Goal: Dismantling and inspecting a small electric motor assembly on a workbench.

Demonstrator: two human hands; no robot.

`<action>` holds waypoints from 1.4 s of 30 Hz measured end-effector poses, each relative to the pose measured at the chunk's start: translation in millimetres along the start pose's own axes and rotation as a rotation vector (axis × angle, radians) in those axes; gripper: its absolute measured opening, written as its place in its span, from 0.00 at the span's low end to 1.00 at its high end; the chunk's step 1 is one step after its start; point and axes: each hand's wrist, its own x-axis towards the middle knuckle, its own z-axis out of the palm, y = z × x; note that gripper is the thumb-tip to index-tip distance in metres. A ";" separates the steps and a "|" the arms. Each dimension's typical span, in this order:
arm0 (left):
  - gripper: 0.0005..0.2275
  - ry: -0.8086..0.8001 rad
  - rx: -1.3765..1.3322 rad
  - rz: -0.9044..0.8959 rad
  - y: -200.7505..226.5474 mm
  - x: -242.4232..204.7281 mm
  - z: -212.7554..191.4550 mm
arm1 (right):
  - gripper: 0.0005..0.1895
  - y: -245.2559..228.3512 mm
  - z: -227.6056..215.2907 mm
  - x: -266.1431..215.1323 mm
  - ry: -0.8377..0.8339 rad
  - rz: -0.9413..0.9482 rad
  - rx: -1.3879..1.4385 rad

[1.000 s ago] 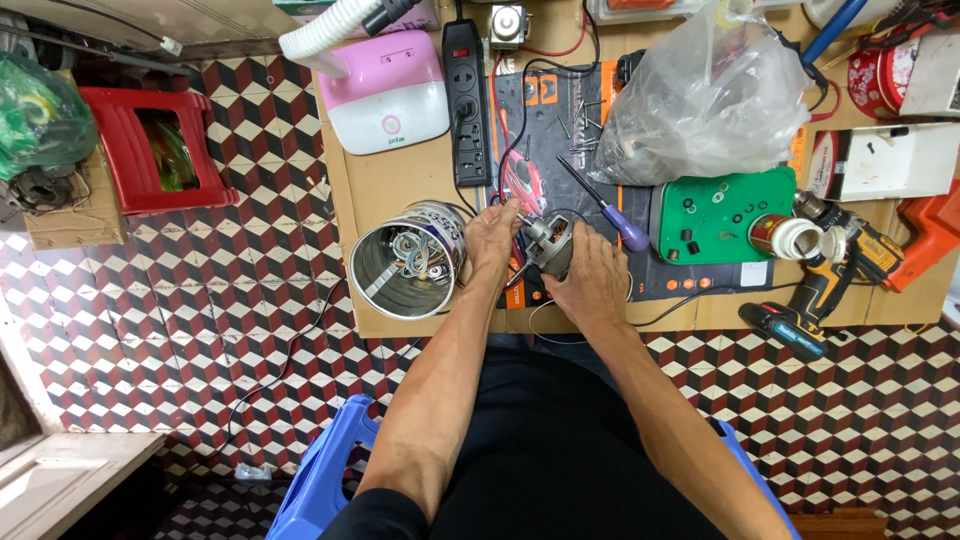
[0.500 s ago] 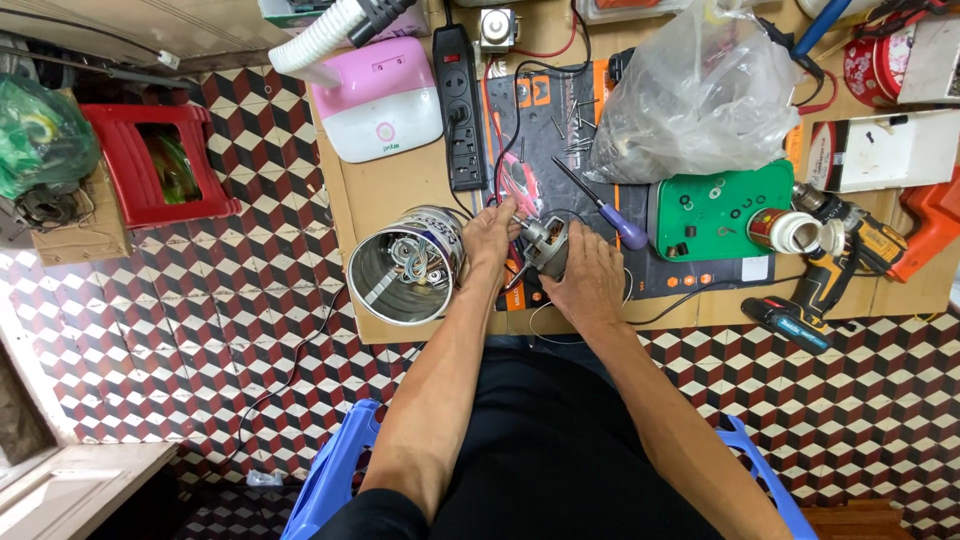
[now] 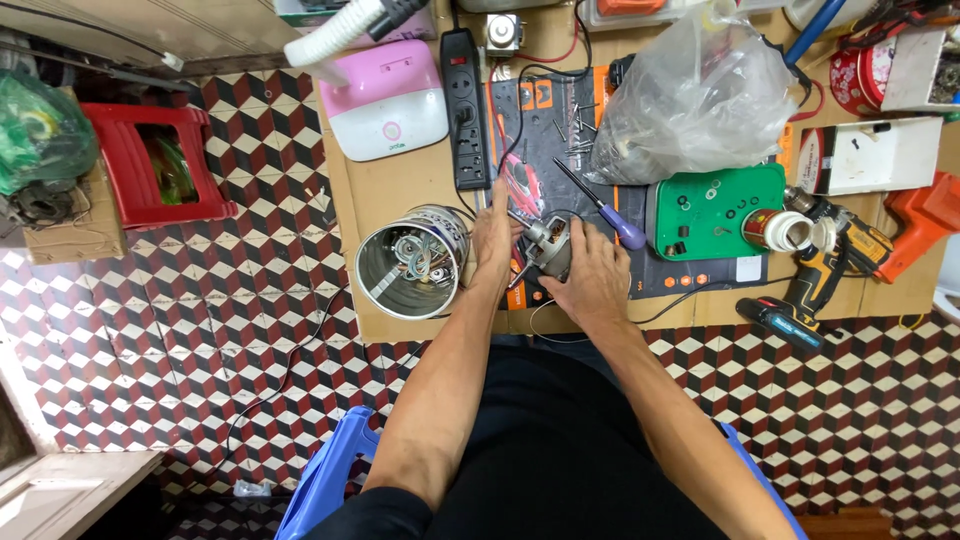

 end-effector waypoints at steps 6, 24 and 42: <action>0.21 -0.286 -0.448 0.377 -100.5 77.4 29.4 | 0.50 7.5 -36.2 -49.5 0.176 -0.081 0.065; 0.21 -0.133 -0.392 0.064 -66.4 49.0 34.9 | 0.37 49.8 -72.4 -130.6 0.101 0.287 0.200; 0.18 0.210 0.378 0.922 -202.7 -53.2 37.1 | 0.32 132.2 -72.4 -105.6 -0.382 0.210 0.344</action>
